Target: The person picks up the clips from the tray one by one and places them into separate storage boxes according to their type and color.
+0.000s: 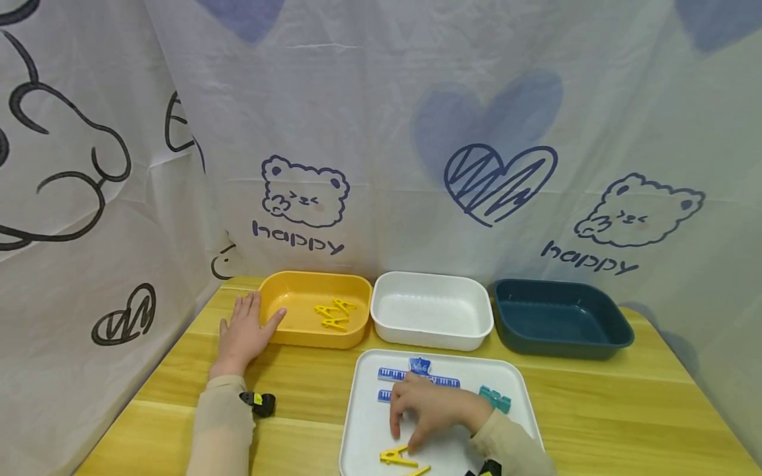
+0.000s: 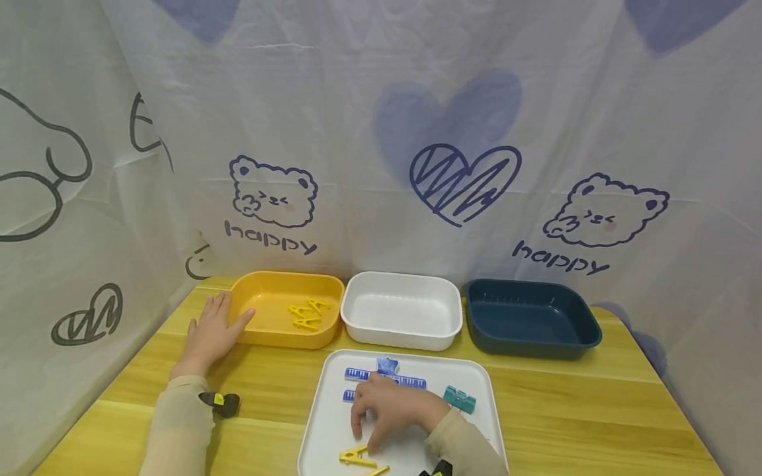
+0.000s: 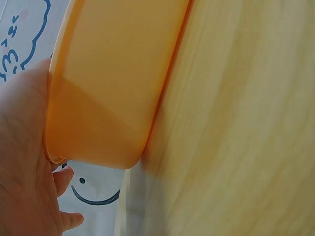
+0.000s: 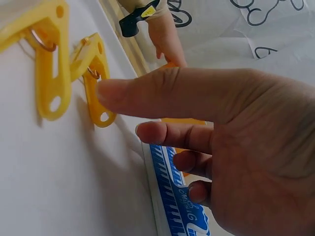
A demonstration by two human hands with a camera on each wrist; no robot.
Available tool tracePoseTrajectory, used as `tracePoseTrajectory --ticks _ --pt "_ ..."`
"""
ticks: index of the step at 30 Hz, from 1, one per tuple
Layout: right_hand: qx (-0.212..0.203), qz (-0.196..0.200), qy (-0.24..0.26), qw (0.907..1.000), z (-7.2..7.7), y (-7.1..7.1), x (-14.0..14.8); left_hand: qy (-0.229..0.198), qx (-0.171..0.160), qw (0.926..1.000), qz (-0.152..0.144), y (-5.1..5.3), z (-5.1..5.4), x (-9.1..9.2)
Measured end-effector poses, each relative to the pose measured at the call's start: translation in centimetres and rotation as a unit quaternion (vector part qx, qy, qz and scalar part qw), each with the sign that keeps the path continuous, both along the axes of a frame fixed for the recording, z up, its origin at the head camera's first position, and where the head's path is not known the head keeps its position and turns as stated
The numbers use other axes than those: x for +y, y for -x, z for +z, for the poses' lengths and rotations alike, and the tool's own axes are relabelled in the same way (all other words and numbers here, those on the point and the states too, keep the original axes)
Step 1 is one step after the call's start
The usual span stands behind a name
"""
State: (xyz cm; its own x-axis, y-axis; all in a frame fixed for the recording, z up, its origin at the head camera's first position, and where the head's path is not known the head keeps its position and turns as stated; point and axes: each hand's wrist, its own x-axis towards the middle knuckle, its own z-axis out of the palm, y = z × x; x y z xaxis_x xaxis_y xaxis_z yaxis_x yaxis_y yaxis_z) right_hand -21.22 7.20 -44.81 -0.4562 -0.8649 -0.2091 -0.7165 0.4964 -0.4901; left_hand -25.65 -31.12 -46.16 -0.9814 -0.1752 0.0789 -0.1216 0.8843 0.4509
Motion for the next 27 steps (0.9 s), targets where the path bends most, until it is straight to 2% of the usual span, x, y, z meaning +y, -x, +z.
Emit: tracePoseTrajectory --ticks 12,27 --pt "0.014 -0.026 -0.012 0.9995 0.23 -0.17 -0.3 0.004 0.005 1.0 -0.002 0.14 -0.17 -0.06" --pt "0.022 -0.039 0.015 0.9989 0.0 0.19 -0.46 0.004 0.006 1.0 -0.003 0.19 -0.22 -0.09"
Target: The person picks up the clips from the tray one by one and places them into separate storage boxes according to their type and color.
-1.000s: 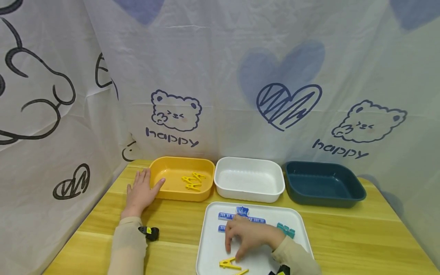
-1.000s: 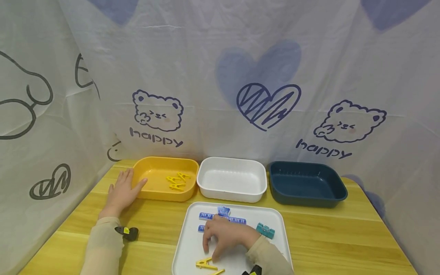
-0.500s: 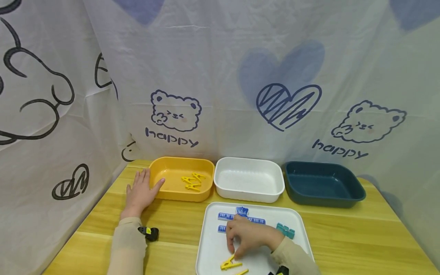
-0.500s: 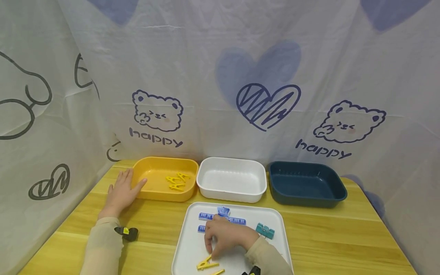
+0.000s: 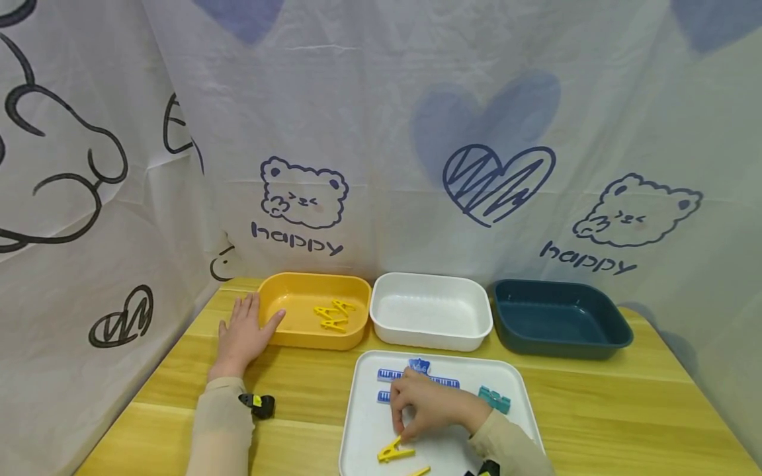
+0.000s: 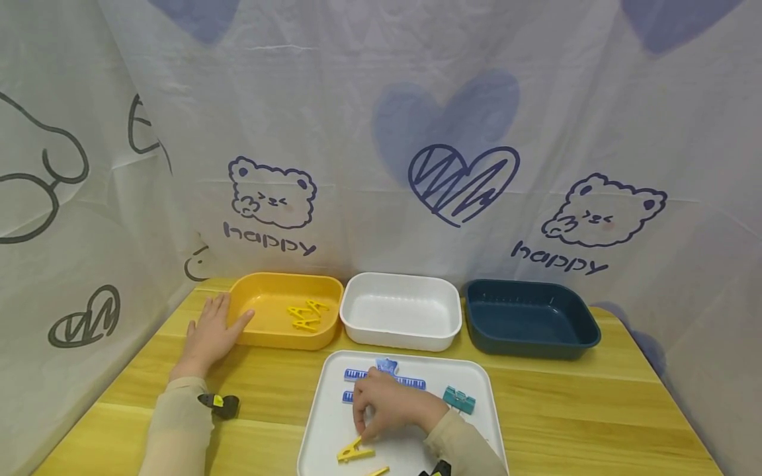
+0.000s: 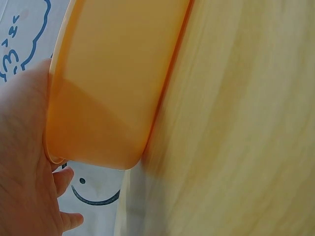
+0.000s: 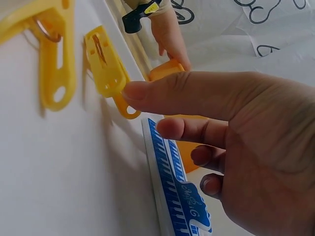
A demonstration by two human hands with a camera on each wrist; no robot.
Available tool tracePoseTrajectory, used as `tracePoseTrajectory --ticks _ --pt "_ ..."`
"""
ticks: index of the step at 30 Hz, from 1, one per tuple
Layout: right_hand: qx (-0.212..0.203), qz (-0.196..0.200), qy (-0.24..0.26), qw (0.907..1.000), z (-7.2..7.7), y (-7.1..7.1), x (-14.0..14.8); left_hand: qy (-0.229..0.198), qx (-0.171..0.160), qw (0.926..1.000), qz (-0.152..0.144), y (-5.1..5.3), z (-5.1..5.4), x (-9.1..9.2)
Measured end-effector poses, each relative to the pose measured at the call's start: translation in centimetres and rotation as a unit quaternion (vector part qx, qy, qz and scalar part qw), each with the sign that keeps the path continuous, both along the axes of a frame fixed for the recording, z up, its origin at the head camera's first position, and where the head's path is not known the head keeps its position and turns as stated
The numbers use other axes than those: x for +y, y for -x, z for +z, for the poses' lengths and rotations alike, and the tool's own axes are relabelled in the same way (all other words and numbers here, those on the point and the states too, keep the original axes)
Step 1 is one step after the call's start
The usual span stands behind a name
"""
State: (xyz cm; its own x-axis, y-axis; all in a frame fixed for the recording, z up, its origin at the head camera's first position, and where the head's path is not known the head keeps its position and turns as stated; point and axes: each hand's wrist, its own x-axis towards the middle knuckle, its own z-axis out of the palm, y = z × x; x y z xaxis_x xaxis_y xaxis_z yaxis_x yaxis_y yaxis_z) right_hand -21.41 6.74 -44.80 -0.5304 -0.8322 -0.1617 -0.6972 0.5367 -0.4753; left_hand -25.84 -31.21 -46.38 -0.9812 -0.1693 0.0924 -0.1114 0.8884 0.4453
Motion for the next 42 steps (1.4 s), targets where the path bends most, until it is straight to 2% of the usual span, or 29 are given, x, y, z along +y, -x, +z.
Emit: tracePoseTrajectory --ticks 7,17,24,31,42 --pt "0.01 -0.008 0.013 0.9998 0.0 0.3 0.1 0.003 0.001 1.0 0.002 0.0 -0.2 -0.1" --pt "0.058 -0.004 0.049 0.9971 0.4 1.0 0.7 0.001 -0.001 1.0 0.008 0.2 -0.3 0.0" --pt "0.058 -0.042 0.064 0.9953 1.1 1.1 1.1 -0.002 -0.004 1.0 0.005 0.2 -0.4 0.0" --pt "0.099 -0.06 0.096 0.9886 0.9 1.4 1.4 0.0 0.0 1.0 0.004 0.2 -0.2 0.0" --pt "0.116 -0.104 0.132 0.979 1.1 1.8 0.7 -0.004 -0.001 1.0 0.004 0.2 -0.1 0.1"
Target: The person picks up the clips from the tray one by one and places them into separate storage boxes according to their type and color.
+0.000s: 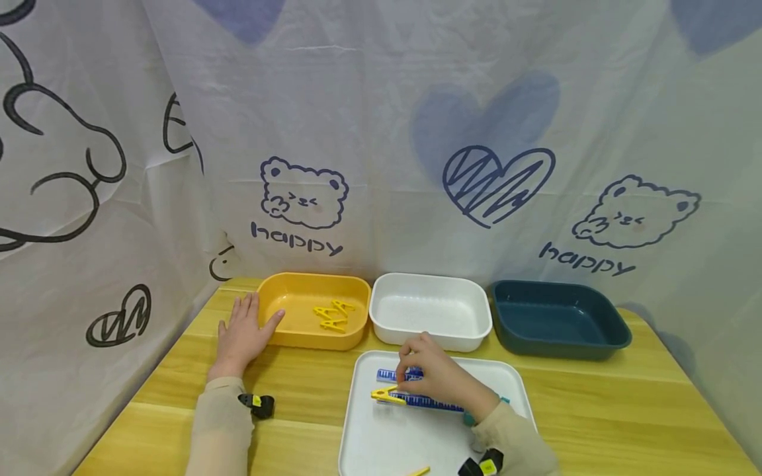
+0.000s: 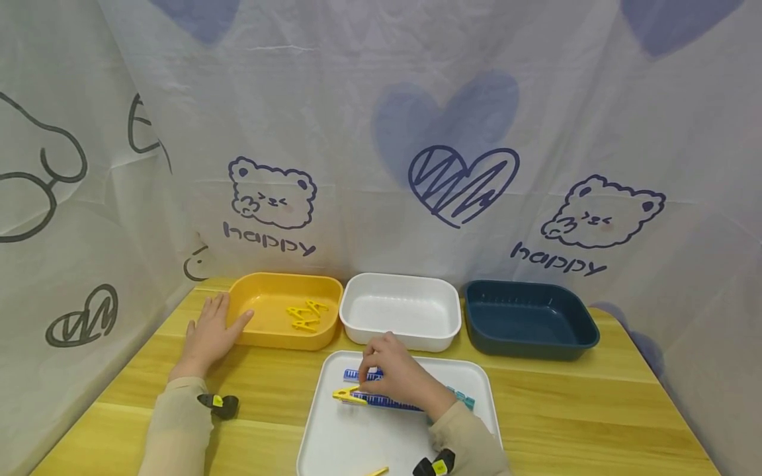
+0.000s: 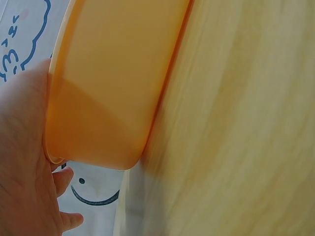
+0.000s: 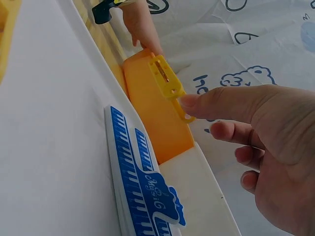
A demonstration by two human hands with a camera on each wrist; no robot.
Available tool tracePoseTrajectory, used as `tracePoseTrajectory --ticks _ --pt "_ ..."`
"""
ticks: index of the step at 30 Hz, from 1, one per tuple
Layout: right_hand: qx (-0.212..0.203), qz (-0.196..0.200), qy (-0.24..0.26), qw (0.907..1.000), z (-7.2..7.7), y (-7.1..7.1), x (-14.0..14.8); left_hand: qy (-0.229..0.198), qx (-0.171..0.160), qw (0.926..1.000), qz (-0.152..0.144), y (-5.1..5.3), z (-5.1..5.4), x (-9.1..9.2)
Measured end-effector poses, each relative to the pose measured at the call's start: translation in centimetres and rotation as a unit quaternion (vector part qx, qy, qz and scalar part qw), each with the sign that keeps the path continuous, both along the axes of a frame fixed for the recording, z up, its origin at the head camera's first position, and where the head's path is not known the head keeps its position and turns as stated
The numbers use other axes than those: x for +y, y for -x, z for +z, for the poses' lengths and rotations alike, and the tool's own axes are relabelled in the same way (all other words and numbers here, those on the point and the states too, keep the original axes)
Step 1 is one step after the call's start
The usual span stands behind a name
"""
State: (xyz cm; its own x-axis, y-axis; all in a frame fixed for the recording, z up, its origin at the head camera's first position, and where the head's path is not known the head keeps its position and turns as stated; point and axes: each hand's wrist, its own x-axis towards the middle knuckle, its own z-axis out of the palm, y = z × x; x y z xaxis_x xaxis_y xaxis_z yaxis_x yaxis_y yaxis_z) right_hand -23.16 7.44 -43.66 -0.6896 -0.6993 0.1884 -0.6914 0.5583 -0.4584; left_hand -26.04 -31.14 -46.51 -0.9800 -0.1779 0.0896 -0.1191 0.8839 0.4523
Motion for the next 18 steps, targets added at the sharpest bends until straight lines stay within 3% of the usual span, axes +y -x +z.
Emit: tracePoseTrajectory --ticks 18 --pt "0.008 -0.102 0.044 0.9938 0.2 0.9 -3.6 0.0 0.003 1.0 -0.001 0.2 -0.2 -0.2"
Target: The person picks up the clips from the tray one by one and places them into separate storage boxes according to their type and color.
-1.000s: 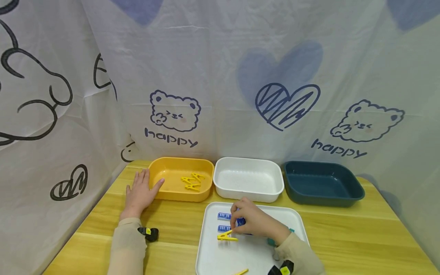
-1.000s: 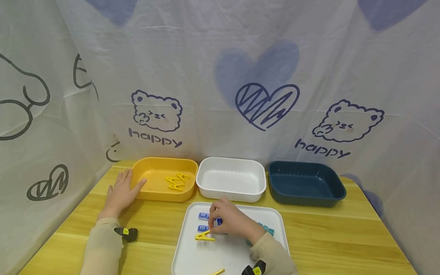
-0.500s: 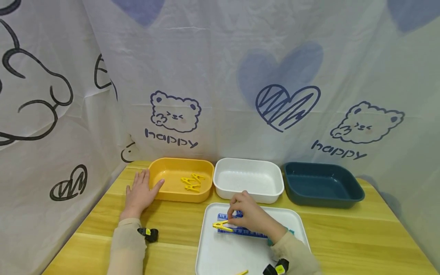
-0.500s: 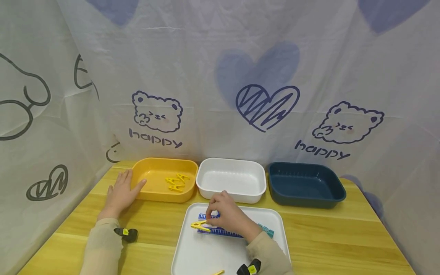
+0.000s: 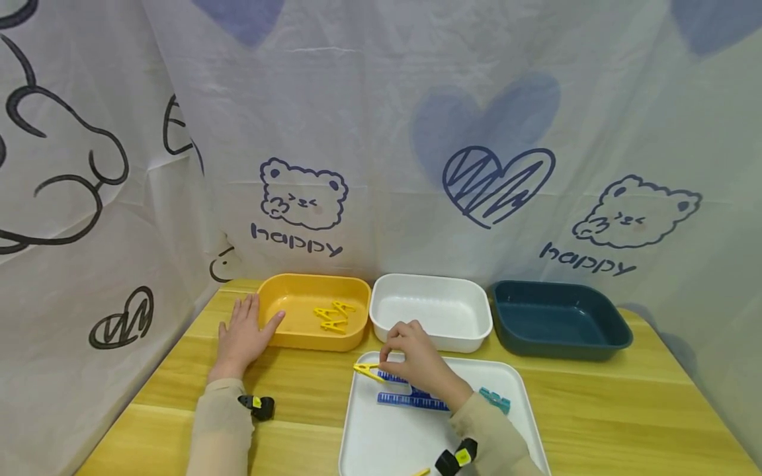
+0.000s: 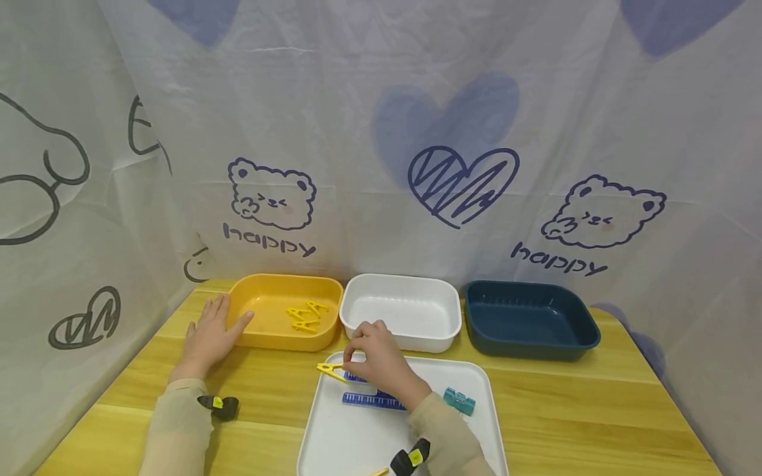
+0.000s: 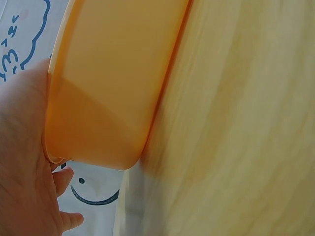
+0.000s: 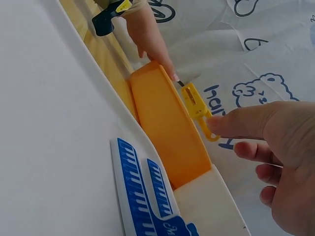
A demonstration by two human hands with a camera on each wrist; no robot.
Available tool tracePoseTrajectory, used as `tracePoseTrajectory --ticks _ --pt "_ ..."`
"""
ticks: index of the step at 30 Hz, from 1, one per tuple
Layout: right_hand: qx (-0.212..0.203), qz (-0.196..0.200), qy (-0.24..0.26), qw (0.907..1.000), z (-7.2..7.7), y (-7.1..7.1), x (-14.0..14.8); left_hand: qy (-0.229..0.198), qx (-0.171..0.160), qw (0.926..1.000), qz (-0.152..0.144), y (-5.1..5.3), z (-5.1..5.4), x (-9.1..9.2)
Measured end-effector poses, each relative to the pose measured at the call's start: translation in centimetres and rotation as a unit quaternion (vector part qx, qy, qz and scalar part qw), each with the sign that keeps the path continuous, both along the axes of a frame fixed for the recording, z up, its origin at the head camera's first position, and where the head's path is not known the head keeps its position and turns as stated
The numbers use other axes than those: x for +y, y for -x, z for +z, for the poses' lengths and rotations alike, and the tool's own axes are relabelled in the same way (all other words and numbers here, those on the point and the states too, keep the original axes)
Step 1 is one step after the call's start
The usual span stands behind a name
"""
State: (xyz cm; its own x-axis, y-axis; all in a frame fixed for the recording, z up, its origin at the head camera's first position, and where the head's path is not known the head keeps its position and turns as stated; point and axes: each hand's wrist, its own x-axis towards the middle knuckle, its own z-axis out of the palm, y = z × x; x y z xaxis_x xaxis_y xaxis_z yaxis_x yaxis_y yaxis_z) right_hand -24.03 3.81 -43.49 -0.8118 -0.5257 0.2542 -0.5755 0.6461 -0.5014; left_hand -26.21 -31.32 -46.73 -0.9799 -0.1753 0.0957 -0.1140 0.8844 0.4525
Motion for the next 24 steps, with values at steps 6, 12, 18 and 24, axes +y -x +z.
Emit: tracePoseTrajectory --ticks 6,12,18,24 --pt "0.028 -0.005 0.012 0.9995 0.2 0.3 -1.1 0.001 0.005 1.0 -0.001 0.1 0.0 -0.1" --pt "0.04 -0.018 0.042 0.9981 0.8 0.6 -2.3 -0.001 0.0 1.0 -0.001 0.0 0.1 0.0" --pt "0.048 -0.025 0.055 0.997 1.1 1.0 -3.5 -0.003 -0.001 1.0 -0.001 0.1 0.0 -0.1" --pt "0.013 -0.043 0.068 0.9967 1.5 1.2 -4.8 -0.002 -0.002 1.0 -0.001 0.1 -0.2 -0.2"
